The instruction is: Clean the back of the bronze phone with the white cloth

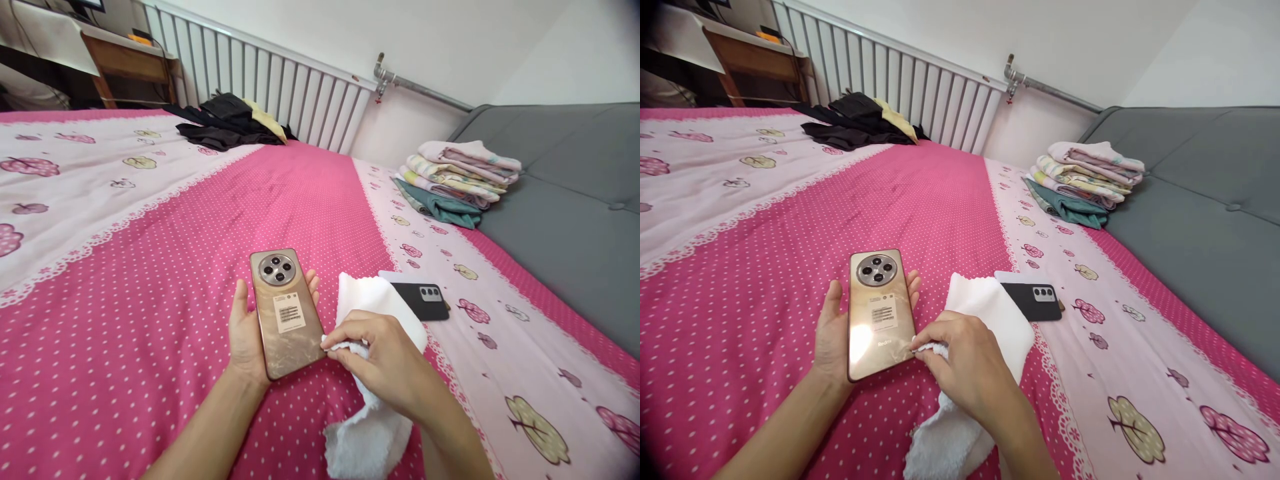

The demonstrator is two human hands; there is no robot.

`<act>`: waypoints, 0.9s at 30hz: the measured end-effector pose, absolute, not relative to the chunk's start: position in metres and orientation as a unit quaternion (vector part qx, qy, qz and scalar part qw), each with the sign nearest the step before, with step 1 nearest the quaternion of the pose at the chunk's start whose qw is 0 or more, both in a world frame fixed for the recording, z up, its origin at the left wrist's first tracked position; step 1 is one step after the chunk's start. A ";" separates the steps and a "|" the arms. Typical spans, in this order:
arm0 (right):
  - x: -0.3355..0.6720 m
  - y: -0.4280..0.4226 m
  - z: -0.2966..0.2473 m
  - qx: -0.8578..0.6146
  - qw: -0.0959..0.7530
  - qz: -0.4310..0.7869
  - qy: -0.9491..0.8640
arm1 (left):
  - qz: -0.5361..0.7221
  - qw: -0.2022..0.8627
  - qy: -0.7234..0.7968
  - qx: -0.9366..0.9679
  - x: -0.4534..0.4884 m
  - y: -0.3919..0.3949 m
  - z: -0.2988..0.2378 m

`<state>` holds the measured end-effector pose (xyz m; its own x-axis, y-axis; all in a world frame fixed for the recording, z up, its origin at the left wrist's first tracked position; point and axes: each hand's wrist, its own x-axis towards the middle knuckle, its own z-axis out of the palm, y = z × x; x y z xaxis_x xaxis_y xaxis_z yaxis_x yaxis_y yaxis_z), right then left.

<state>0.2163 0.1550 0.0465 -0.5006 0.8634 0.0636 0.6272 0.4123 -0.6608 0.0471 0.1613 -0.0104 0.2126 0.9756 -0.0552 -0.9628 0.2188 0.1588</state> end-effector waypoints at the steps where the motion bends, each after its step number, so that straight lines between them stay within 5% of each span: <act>1: 0.216 0.155 0.046 -0.457 0.203 0.291 -0.816 | 0.622 0.778 0.072 0.047 0.047 0.161 -0.011; 27: 0.217 0.156 0.047 -0.461 0.198 0.299 -0.812 | 0.616 0.783 0.064 0.056 0.047 0.162 -0.012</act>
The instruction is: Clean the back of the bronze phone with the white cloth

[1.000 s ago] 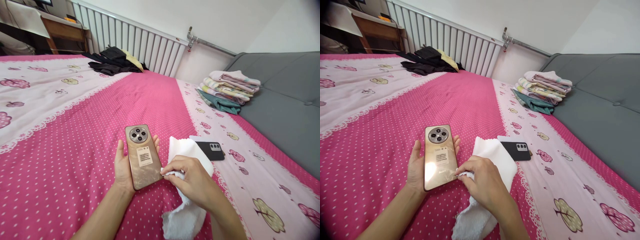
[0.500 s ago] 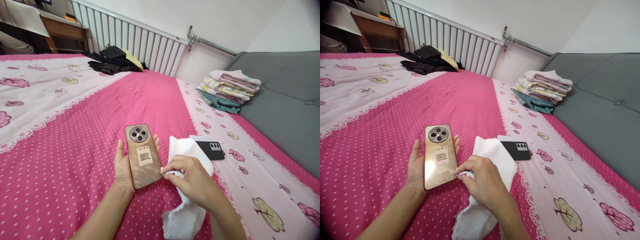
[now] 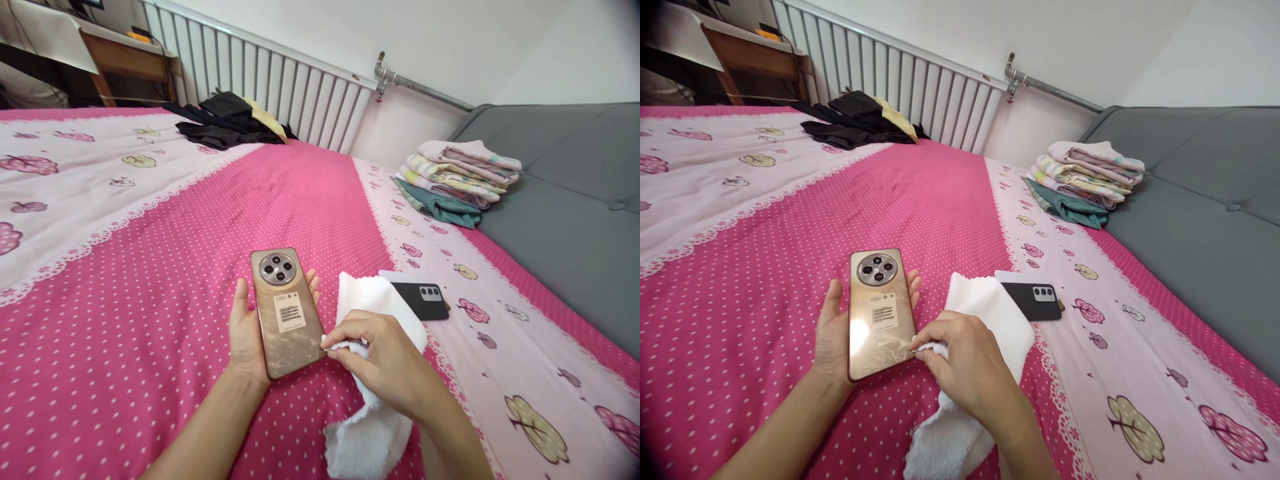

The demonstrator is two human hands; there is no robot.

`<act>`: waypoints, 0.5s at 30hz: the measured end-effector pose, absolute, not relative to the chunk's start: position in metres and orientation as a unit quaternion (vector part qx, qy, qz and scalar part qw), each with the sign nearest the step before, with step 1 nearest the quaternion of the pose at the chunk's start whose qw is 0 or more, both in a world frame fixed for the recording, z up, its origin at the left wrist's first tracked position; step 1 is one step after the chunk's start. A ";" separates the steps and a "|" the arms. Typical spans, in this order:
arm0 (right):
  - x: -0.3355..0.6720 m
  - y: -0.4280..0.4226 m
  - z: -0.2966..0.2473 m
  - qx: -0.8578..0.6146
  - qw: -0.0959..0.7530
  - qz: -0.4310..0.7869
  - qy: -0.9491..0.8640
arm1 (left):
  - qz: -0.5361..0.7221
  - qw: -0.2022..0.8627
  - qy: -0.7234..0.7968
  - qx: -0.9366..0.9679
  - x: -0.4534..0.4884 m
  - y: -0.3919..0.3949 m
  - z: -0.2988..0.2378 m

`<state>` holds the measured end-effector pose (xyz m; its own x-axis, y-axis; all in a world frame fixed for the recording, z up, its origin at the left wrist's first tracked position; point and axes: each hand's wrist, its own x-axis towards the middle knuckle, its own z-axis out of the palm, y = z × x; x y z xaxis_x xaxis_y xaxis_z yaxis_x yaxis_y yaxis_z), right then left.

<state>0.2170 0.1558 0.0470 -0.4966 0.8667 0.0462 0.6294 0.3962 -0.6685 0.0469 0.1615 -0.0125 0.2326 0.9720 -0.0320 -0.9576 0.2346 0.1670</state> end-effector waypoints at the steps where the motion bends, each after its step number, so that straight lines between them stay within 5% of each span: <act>1: 0.217 0.156 0.047 -0.461 0.198 0.299 -0.812 | 0.617 0.782 0.067 0.056 0.047 0.161 -0.012; 15: 0.216 0.155 0.046 -0.465 0.194 0.299 -0.810 | 0.624 0.776 0.070 0.062 0.047 0.163 -0.013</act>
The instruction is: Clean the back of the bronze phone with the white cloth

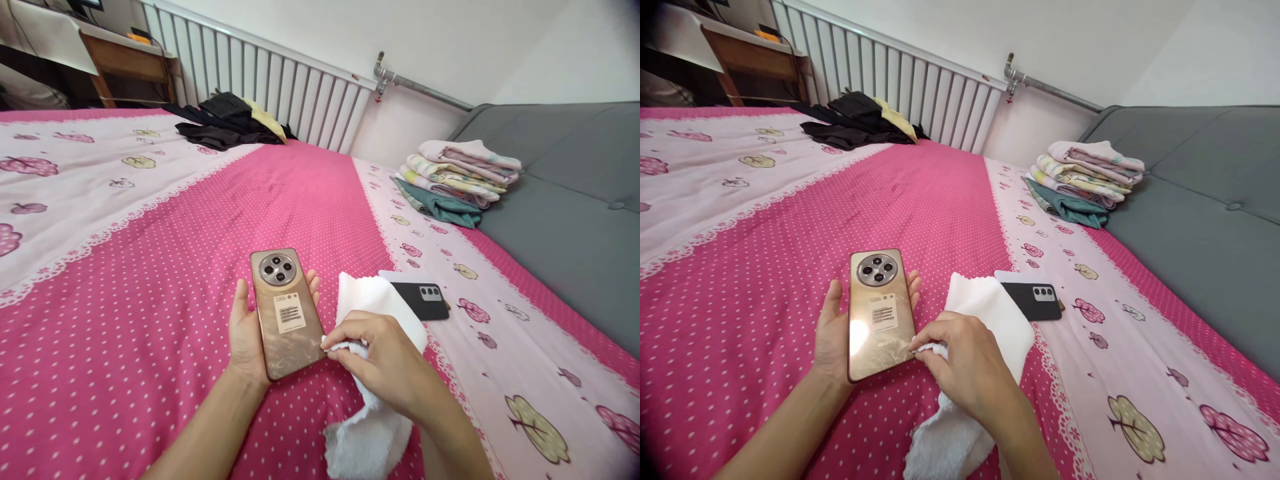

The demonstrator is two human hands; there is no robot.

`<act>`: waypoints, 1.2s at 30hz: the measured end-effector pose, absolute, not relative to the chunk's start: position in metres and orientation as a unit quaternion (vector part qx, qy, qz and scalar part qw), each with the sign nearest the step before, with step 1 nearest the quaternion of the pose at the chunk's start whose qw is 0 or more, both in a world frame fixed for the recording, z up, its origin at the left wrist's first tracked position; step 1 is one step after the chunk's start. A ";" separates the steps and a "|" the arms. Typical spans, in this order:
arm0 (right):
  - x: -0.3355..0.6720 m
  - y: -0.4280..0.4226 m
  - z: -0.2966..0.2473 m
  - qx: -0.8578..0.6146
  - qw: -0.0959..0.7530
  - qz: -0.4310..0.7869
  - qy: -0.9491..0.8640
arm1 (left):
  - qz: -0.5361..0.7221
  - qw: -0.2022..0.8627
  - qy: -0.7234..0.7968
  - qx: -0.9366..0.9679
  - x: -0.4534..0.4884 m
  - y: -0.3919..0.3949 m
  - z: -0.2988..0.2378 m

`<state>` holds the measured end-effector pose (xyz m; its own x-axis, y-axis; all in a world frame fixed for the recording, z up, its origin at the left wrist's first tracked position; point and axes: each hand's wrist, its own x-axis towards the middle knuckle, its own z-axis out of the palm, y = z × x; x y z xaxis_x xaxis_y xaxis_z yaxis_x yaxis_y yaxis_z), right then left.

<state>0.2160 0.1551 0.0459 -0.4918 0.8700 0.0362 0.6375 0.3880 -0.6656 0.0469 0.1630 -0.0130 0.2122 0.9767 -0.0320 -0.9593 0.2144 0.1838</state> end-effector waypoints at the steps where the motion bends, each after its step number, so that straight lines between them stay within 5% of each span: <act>1: 0.216 0.155 0.046 -0.465 0.194 0.300 -0.810 | 0.623 0.777 0.069 0.062 0.047 0.163 -0.013; 36: 0.217 0.155 0.046 -0.464 0.192 0.299 -0.811 | 0.613 0.784 0.073 0.060 0.047 0.162 -0.015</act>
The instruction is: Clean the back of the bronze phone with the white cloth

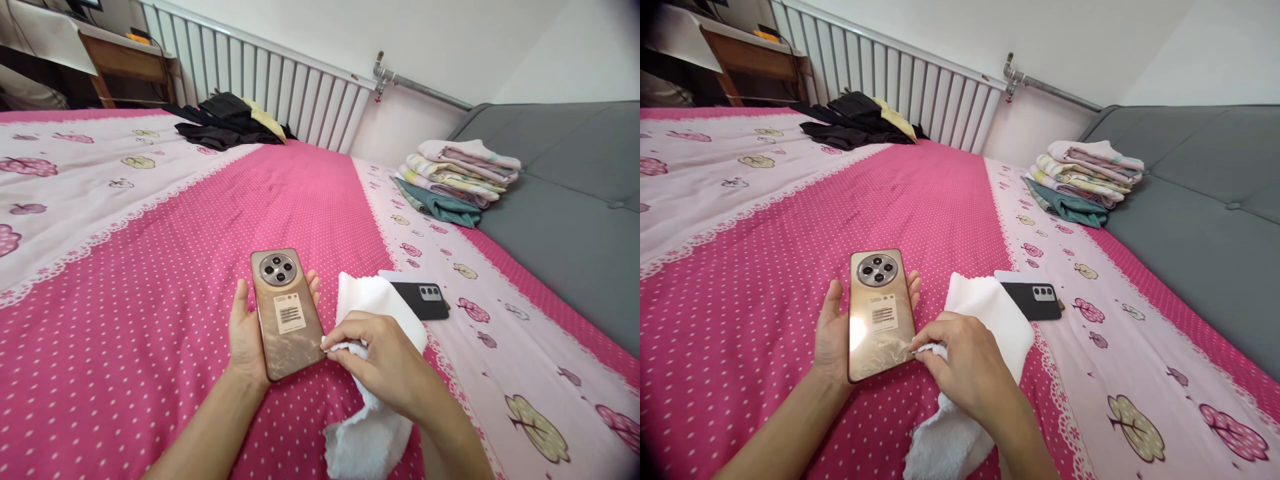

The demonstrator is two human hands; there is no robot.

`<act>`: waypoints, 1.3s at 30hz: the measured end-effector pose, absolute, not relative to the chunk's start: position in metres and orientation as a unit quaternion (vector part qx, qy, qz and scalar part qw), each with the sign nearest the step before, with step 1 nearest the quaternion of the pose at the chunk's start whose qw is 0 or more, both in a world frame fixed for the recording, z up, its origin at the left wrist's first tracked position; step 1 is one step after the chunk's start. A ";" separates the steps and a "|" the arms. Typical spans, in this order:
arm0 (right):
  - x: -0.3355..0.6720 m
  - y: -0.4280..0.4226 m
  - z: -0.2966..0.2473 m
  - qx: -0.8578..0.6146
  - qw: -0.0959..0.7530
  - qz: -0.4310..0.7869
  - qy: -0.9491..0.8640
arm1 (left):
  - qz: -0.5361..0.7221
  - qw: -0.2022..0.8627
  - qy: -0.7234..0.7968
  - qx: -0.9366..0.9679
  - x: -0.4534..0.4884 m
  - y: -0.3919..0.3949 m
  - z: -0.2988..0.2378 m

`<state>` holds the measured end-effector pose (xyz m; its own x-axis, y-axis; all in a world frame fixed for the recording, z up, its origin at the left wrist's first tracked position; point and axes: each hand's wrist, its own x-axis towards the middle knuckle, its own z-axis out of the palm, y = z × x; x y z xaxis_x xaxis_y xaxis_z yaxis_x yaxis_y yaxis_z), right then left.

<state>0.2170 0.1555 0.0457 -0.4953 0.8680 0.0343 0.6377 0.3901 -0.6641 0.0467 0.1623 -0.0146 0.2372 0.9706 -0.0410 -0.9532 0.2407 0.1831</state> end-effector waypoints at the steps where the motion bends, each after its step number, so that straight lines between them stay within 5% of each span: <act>1: 0.217 0.155 0.046 -0.464 0.192 0.299 -0.811 | 0.614 0.784 0.072 0.059 0.047 0.162 -0.015; 39: 0.217 0.156 0.046 -0.461 0.186 0.291 -0.817 | 0.608 0.790 0.032 0.072 0.046 0.164 -0.019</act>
